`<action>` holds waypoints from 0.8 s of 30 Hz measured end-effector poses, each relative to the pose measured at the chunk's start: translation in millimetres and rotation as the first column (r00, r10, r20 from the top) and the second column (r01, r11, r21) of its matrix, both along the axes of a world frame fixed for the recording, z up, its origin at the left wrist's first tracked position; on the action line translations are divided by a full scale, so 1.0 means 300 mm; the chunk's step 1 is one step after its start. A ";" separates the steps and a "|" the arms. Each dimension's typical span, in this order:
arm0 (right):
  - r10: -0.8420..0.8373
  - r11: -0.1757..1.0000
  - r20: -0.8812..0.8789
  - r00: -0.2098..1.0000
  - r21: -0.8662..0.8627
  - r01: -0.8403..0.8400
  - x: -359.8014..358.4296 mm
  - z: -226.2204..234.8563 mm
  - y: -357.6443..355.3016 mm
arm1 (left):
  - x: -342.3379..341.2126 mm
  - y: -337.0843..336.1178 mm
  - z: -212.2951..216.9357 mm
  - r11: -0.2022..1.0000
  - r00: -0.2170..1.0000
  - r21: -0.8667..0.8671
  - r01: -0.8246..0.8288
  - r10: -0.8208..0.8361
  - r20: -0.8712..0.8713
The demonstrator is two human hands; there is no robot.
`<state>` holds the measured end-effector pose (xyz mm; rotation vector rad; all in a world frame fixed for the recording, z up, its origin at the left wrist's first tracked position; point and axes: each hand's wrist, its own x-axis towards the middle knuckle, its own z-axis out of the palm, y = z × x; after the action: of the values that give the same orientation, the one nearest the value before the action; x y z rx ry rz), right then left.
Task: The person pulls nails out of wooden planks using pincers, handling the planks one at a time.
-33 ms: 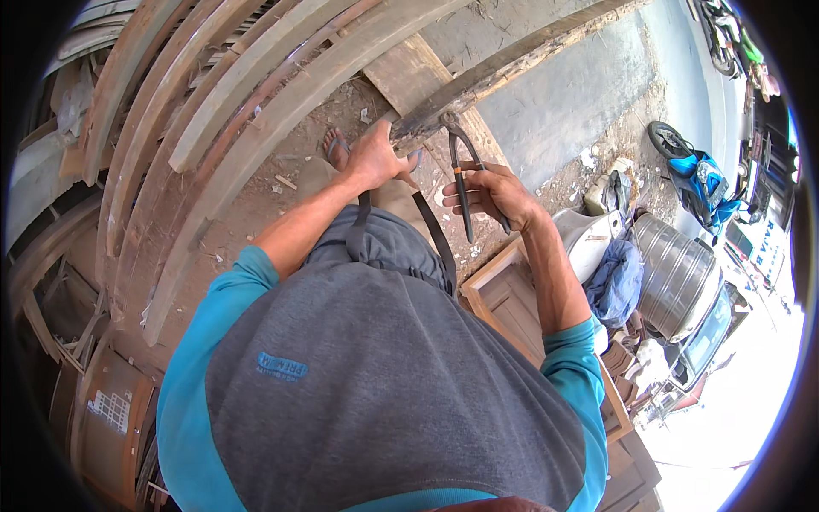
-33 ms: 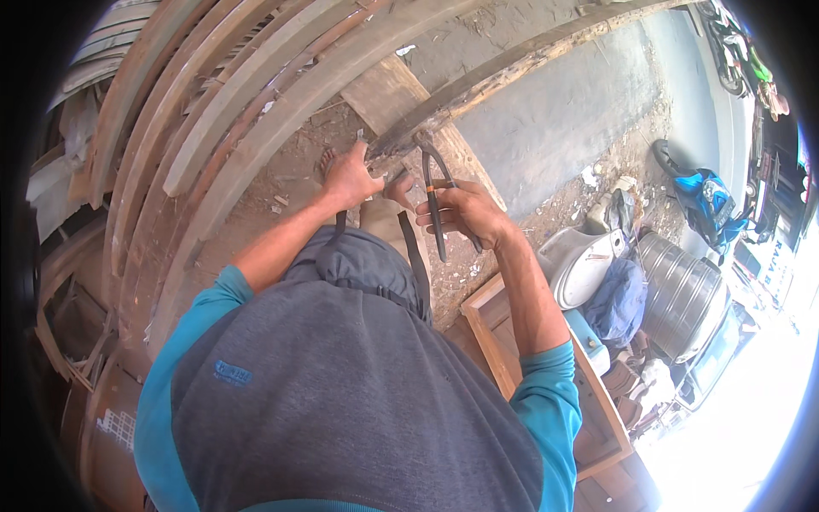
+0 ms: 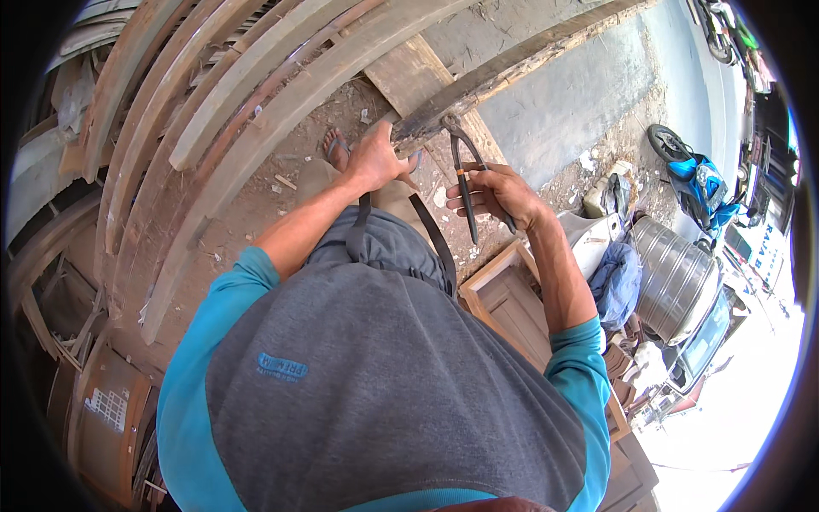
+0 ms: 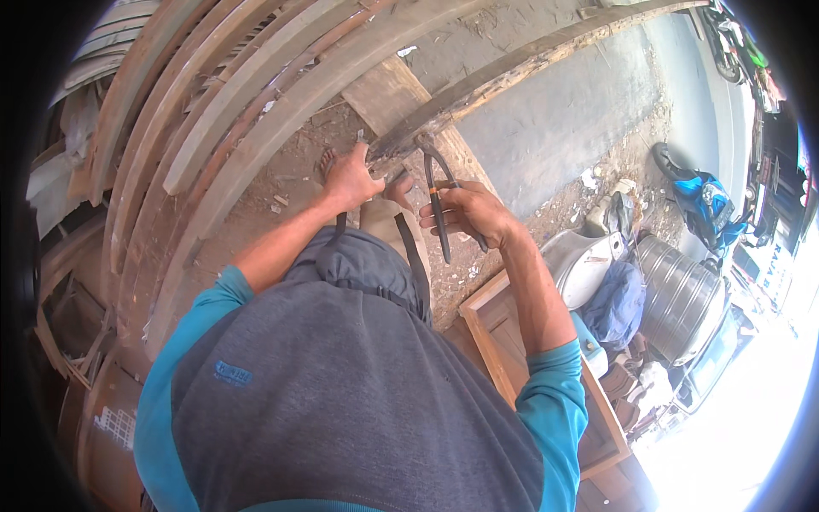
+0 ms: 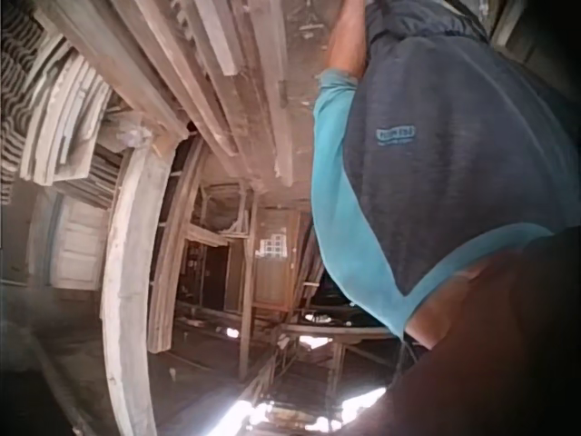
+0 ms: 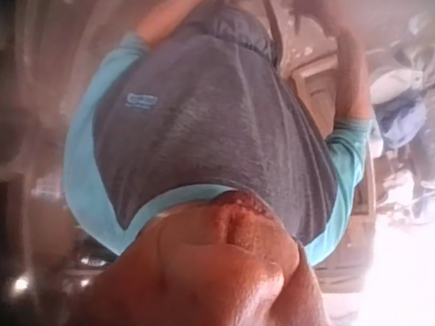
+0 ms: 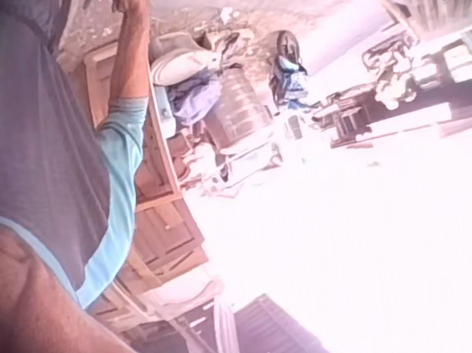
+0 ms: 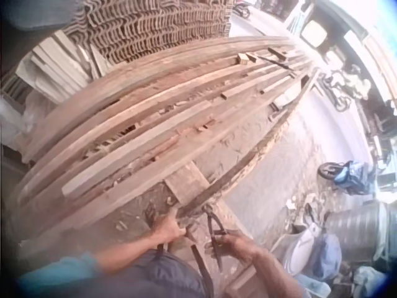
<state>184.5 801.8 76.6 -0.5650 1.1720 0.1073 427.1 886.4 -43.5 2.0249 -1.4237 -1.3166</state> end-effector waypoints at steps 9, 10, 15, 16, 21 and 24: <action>-0.205 0.962 0.003 0.979 0.184 0.201 0.071 -0.066 0.087 | -0.007 0.003 -0.033 0.999 0.999 0.023 -0.048 0.048 -0.018; -0.270 0.950 -0.024 0.963 0.157 0.271 0.106 -0.081 0.139 | -0.001 -0.001 -0.025 0.999 0.999 0.035 -0.040 0.040 -0.014; -0.391 0.907 -0.108 0.914 -0.211 0.363 0.240 -0.199 0.295 | 0.029 -0.022 0.016 0.997 0.999 0.082 -0.003 0.006 -0.034; -0.353 0.889 -0.161 0.922 -0.365 0.277 0.278 -0.253 0.337 | 0.038 -0.038 0.031 0.990 0.994 0.143 -0.007 0.023 -0.106; -0.359 0.819 -0.167 0.918 -0.527 0.224 0.337 -0.377 0.398 | 0.079 -0.043 -0.077 0.990 0.941 0.117 0.078 -0.034 -0.337; -0.189 0.715 -0.277 0.942 -0.696 -0.061 0.292 -0.311 0.379 | 0.098 -0.048 -0.050 0.983 0.907 0.160 0.090 -0.015 -0.420</action>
<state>272.0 915.6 -16.7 -1.2153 1.5641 -0.3416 456.7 871.9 -58.4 1.6675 -1.2030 -1.8235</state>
